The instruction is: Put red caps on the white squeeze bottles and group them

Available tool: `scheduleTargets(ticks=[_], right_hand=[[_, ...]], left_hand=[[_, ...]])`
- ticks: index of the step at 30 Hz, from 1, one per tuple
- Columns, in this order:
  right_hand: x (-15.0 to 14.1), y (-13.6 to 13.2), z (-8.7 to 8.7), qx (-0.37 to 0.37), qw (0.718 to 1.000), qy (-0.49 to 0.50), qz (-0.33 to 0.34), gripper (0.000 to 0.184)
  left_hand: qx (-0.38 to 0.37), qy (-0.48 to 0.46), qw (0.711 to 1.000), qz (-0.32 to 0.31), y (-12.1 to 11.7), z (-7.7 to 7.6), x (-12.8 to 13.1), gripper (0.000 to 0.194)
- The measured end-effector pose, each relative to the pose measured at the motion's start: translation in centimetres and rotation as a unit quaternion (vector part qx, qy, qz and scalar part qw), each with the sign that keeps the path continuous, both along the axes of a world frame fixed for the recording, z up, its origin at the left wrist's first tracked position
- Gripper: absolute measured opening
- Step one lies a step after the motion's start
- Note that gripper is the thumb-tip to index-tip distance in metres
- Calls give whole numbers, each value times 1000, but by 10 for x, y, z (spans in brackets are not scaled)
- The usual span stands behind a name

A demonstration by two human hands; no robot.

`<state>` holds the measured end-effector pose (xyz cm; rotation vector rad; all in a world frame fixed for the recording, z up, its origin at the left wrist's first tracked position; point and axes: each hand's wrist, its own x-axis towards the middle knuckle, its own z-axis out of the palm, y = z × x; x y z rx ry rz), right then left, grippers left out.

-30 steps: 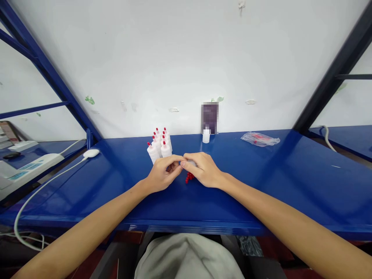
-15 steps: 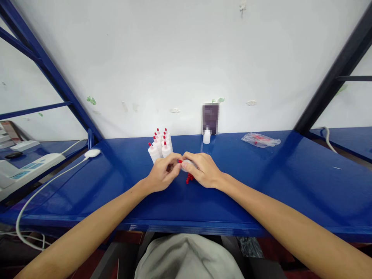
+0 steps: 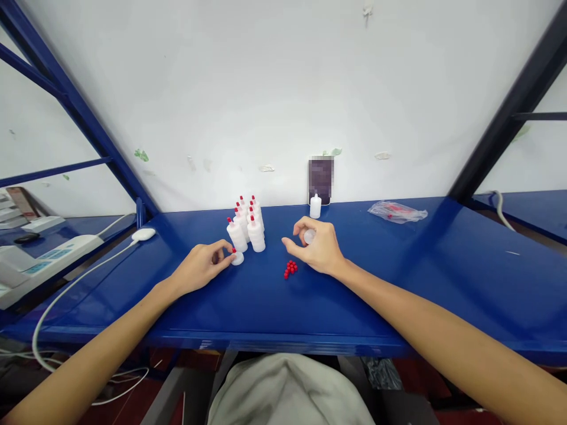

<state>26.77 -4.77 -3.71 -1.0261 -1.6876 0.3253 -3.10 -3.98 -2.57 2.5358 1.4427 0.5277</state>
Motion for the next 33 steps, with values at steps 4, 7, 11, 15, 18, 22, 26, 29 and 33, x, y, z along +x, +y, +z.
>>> scheduleTargets(ticks=[4, 7, 11, 15, 18, 22, 26, 29, 33], right_hand=[[2, -2, 2, 9, 1000, 15, 6, 24], [6, -1, 3, 9, 1000, 28, 0, 26], [11, 2, -2, 16, 997, 54, 48, 29], [11, 4, -5, 12, 999, 21, 35, 29], [9, 5, -5, 2, 1000, 5, 23, 26], [8, 5, -4, -13, 1000, -8, 4, 23], [8, 6, -4, -30, 999, -28, 0, 22], [8, 7, -4, -47, 998, -35, 12, 22], [9, 8, -4, -62, 996, -27, 52, 26]], left_hand=[[29, -24, 998, 42, 4, -2, 3, 35], [68, -31, 997, 7, -6, 1, 12, 39], [72, 49, 992, -86, -20, 3, 39, 26], [103, 175, 979, -30, -23, -1, 64, 42], [109, 216, 970, 5, -20, -5, 71, 47], [104, 228, 968, 28, -18, -8, 72, 51], [95, 219, 971, 27, -17, -9, 70, 54], [97, 192, 976, 6, -18, -11, 69, 52], [80, 104, 987, -91, -20, -9, 73, 41]])
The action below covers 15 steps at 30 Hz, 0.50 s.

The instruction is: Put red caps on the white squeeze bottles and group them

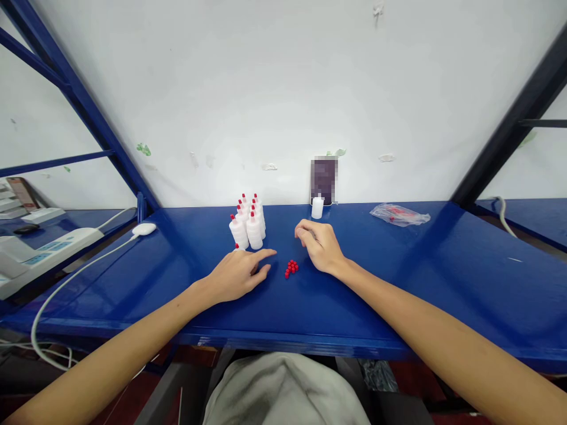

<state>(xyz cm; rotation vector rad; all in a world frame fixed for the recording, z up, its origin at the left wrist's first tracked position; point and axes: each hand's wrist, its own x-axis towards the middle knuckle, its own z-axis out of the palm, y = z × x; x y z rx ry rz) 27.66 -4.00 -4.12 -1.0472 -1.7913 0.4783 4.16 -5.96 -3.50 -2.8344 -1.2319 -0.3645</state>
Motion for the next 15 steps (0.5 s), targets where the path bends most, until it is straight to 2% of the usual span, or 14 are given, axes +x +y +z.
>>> scheduleTargets(ticks=[3, 5, 6, 8, 10, 15], right_hand=[[1, 1, 0, -9, 1000, 2, 9, 29], [2, 1, 0, -15, 1000, -6, 11, 30], [2, 1, 0, -15, 1000, -13, 13, 31], [2, 1, 0, -12, 999, -28, 17, 32], [1, 1, 0, -8, 999, -40, 20, 33], [0, 1, 1, -9, 998, -55, 29, 35]], left_hand=[[-38, -45, 995, -85, 1, 9, 9, 29], [-67, -40, 991, -113, 4, 16, 16, 14], [-86, -34, 989, -118, 5, 18, 19, 13], [-111, -20, 987, -110, 7, 21, 25, 29], [-105, -11, 990, -94, 8, 18, 29, 40], [-80, -37, 990, -113, 10, 5, 27, 24]])
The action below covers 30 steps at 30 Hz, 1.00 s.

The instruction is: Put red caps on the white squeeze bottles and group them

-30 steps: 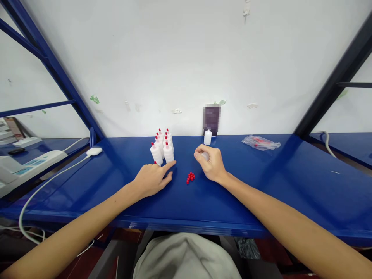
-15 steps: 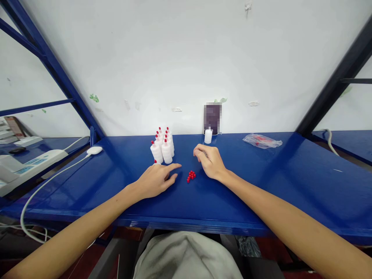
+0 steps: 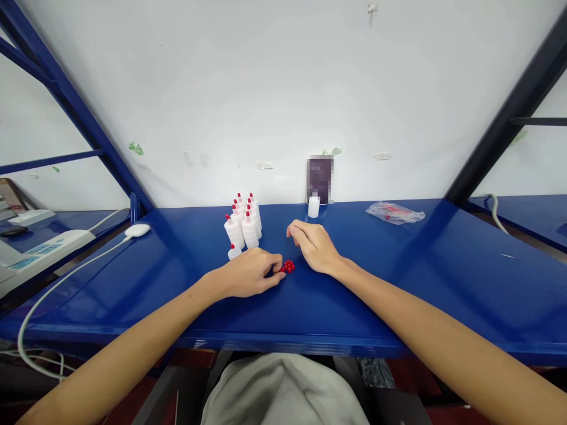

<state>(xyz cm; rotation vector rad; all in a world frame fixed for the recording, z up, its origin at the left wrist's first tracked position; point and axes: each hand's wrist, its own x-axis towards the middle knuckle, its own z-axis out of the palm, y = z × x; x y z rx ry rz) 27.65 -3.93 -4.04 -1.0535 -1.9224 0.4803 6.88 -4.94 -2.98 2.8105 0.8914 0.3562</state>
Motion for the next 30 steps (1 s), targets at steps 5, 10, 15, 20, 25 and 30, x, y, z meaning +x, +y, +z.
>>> scheduleTargets(ticks=[5, 10, 15, 20, 25, 30], right_hand=[[-1, -3, 1, -7, 999, -3, 40, 40], [-8, -16, 9, 13, 992, -61, 108, 44], [-12, -21, 14, 19, 989, -74, 124, 42], [-10, -20, 13, 32, 987, -75, 140, 36], [-10, -23, 15, 30, 985, -89, 146, 18], [-12, -26, 18, 22, 988, -86, 123, 15]], left_hand=[[3, -134, 990, 43, 1, -2, -2, 18], [47, -225, 973, 28, -3, -7, 7, 14], [86, -250, 964, 3, -6, -12, 11, 11], [121, -249, 961, -1, -6, -13, 10, 13], [135, -248, 959, -8, -5, -17, 12, 11], [135, -257, 957, -8, -6, -20, 16, 11]])
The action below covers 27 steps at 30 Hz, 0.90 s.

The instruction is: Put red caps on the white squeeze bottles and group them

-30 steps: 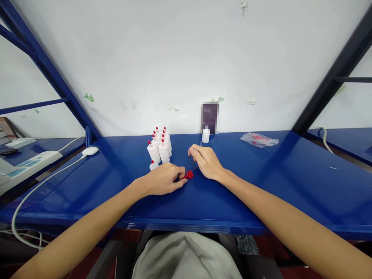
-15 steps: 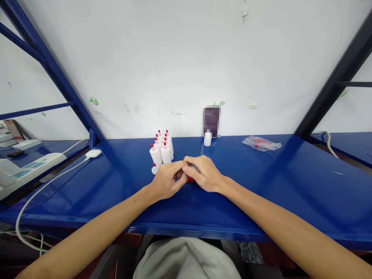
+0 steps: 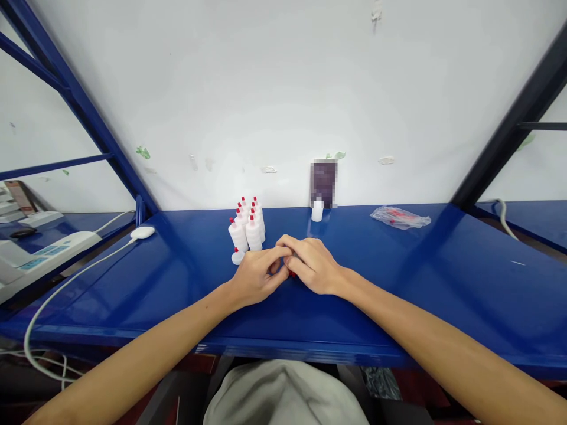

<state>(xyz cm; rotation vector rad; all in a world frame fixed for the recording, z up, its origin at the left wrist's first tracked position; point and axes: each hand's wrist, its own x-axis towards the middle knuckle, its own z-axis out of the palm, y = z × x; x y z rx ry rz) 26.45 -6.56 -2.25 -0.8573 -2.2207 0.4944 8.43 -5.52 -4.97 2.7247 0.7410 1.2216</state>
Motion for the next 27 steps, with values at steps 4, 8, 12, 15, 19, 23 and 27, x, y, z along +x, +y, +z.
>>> scheduleTargets(ticks=[4, 8, 12, 15, 19, 23, 27], right_hand=[[0, 1, 0, 1, 1000, 7, 11, 27], [2, 5, -4, 3, 998, -2, -67, 29], [4, 10, -8, 4, 995, -8, -100, 25], [3, 12, -9, 17, 995, -5, -94, 25], [0, 14, -11, 29, 991, 50, -118, 25], [4, 15, -14, 35, 976, 139, -165, 27], [11, 17, -15, 41, 968, 199, -146, 20]], left_hand=[[4, -20, 1000, 1, 0, 10, -11, 10], [21, -41, 997, 62, 11, 27, -52, 6], [-30, -34, 989, 141, 22, 33, -93, 6], [-66, 6, 980, 187, 26, 29, -104, 8], [-98, 75, 966, 228, 27, 27, -103, 14], [-99, 112, 958, 244, 27, 29, -102, 19], [-66, 75, 963, 251, 24, 29, -104, 22]])
